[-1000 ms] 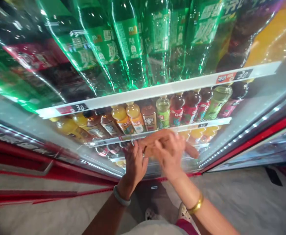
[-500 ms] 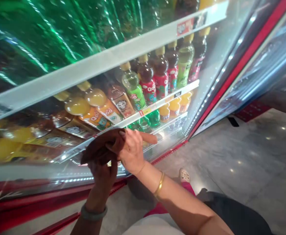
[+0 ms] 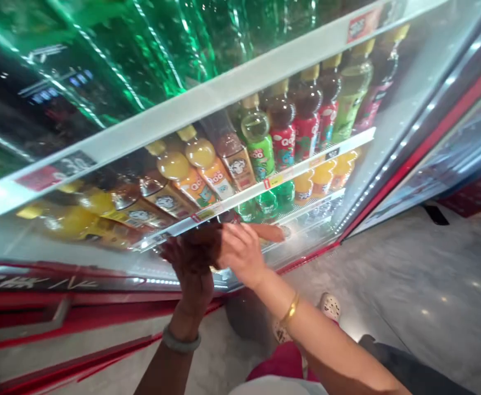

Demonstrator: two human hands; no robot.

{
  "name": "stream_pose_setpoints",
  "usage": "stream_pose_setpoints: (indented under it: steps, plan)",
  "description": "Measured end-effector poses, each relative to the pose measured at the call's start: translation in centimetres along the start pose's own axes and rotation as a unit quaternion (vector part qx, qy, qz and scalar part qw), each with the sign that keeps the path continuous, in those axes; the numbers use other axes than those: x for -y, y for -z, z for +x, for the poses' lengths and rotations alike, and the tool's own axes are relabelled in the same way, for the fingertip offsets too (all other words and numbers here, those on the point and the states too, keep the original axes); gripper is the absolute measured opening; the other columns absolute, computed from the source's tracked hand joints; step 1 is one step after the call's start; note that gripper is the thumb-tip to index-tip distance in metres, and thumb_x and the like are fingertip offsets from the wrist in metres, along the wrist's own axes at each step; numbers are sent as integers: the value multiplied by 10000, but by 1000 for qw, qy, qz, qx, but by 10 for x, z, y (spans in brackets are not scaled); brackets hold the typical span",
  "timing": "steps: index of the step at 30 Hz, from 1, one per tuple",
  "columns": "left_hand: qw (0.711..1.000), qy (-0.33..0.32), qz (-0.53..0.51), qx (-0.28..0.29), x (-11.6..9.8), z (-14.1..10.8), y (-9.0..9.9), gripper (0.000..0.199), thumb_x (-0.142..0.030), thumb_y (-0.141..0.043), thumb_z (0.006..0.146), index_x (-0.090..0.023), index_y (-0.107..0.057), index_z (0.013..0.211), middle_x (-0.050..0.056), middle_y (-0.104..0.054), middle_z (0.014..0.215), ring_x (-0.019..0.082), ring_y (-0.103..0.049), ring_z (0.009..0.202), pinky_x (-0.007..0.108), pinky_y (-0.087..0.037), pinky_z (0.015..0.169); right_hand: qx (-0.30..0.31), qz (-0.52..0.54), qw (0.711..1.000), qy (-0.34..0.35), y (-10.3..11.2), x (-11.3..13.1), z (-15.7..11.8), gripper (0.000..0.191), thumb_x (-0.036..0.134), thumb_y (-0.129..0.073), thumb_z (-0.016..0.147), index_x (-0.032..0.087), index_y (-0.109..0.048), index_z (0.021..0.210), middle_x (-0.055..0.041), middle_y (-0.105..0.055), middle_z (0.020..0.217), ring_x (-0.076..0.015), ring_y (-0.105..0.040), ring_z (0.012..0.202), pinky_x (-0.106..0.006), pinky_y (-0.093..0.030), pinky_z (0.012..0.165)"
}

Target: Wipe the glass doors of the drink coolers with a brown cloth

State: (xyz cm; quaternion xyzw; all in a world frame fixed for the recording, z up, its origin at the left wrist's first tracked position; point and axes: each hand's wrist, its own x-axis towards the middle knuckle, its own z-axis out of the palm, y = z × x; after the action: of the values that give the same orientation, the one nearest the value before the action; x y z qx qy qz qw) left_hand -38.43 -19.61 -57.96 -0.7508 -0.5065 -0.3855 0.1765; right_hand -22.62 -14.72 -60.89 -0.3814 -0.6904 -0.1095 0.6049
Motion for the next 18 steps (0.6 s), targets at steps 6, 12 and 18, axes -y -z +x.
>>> stream_pose_setpoints:
  steps: [6, 12, 18]
  plan:
    - [999, -1, 47, -23, -3, 0, -15, 792, -137, -471, 980, -153, -93, 1675, 130, -62, 1751, 274, 37, 1633, 576, 38, 1326, -50, -45, 996, -54, 17, -20, 17, 516, 201, -673, 909, 351, -558, 1389, -84, -515, 1418, -277, -530, 1311, -486, -495, 1057]
    - [993, 24, 106, -43, 0, -14, -30, 816, -236, -613, 948, -223, -222, 1664, 132, -365, 1684, 301, -160, 1628, 599, -74, 1336, 5, 26, 998, 53, 13, -3, 26, 486, 178, -568, 947, 392, -548, 1383, -7, -640, 1306, -207, -582, 1219, -422, -444, 1094]
    - [990, -14, 140, 14, 16, -31, -5, 692, -273, -461, 993, -143, -273, 1646, 184, -462, 1621, 280, -240, 1608, 541, -146, 1331, 23, 63, 998, 6, 25, -33, 22, 468, 270, -602, 945, 285, -564, 1411, -52, -691, 1191, -232, -615, 1087, -406, -452, 955]
